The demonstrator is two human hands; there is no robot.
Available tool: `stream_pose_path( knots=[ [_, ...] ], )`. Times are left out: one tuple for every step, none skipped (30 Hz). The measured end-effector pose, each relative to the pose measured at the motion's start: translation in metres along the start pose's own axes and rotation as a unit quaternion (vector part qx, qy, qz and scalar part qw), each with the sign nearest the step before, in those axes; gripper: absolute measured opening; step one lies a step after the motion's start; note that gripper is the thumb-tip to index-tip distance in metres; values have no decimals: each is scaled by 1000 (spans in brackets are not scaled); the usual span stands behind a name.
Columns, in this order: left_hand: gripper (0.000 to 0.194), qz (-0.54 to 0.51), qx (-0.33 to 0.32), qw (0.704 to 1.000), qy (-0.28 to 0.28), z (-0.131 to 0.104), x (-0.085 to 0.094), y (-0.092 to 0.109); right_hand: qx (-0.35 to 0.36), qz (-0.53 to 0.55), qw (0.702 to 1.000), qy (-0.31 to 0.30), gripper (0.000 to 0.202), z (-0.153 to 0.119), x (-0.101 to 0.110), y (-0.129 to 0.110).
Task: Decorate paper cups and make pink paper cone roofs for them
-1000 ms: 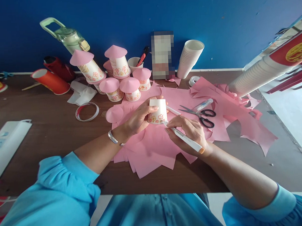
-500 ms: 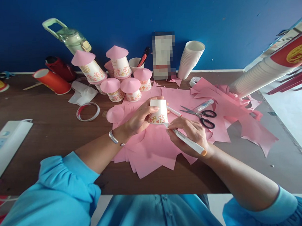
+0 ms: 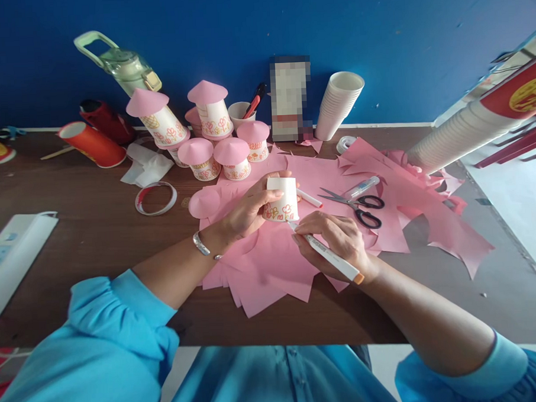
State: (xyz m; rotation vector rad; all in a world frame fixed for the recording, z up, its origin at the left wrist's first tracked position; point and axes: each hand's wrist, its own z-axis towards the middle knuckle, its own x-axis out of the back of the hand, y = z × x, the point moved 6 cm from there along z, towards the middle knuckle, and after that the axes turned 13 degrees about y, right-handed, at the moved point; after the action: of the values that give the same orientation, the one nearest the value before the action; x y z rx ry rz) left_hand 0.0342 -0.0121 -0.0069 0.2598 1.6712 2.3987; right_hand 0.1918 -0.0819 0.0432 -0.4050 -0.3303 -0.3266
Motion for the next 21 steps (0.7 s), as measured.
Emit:
stream_pose_path(
  knots=[
    [29,4,1,1000,-3,0,0,0,0,2,1000,-2,22,0,0,0],
    [28,3,11,1000,-6,0,0,-1,0,3,1000,-3,23,-1,-1,0],
    [26,-1,25,1000,-8,0,-1,-3,-1,4,1000,-4,23,-1,-1,1],
    [26,-5,35,999,-6,0,-1,-4,-3,3,1000,-5,23,-1,-1,1],
    [26,-11,45,999,-1,1,0,-6,-4,2,1000,-7,23,-1,-1,2],
    [27,-17,49,999,6,1,0,-7,-6,0,1000,-9,23,-2,-1,2],
    [27,-19,44,999,14,2,1,-7,-7,-1,1000,-10,23,-2,-1,3],
    [26,-14,31,999,15,2,1,-6,-7,-1,1000,-11,23,-2,-2,3],
    [25,-6,16,1000,13,2,2,-5,-8,-1,1000,-12,24,-2,-2,3],
    [24,1,6,1000,11,2,2,-4,-8,-1,1000,-11,24,-2,-2,3],
    [23,5,1,1000,7,1,2,-3,-8,-2,1000,-9,23,-2,-2,3],
    [23,6,2,1000,2,1,2,-2,-7,-2,1000,-7,23,-2,-2,3],
    [22,4,6,1000,-2,1,2,-1,-5,-3,1000,-4,23,-2,-2,3],
    [22,1,11,1000,-3,1,2,0,-4,-5,1000,-1,24,-2,-2,3],
    [22,-1,14,1000,-5,1,2,1,-3,-6,1000,0,24,-2,-2,3],
    [23,-3,15,1000,-10,0,1,2,-3,-7,1000,0,24,-2,-2,3],
    [25,-4,18,1000,-14,0,0,2,-3,-8,1000,-2,24,-2,-2,4],
    [28,-8,27,999,-17,0,-1,2,-4,-10,1000,-3,23,-2,-2,4],
    [31,-14,42,999,-19,-1,-2,0,-4,-11,1000,-4,23,-2,-2,4],
    [34,-22,62,998,-20,-1,-3,-2,-5,-10,1000,-6,23,-3,-2,4],
    [36,-32,81,996,-17,-2,-4,-4,-4,-8,1000,-7,24,-3,-2,4]
  ],
)
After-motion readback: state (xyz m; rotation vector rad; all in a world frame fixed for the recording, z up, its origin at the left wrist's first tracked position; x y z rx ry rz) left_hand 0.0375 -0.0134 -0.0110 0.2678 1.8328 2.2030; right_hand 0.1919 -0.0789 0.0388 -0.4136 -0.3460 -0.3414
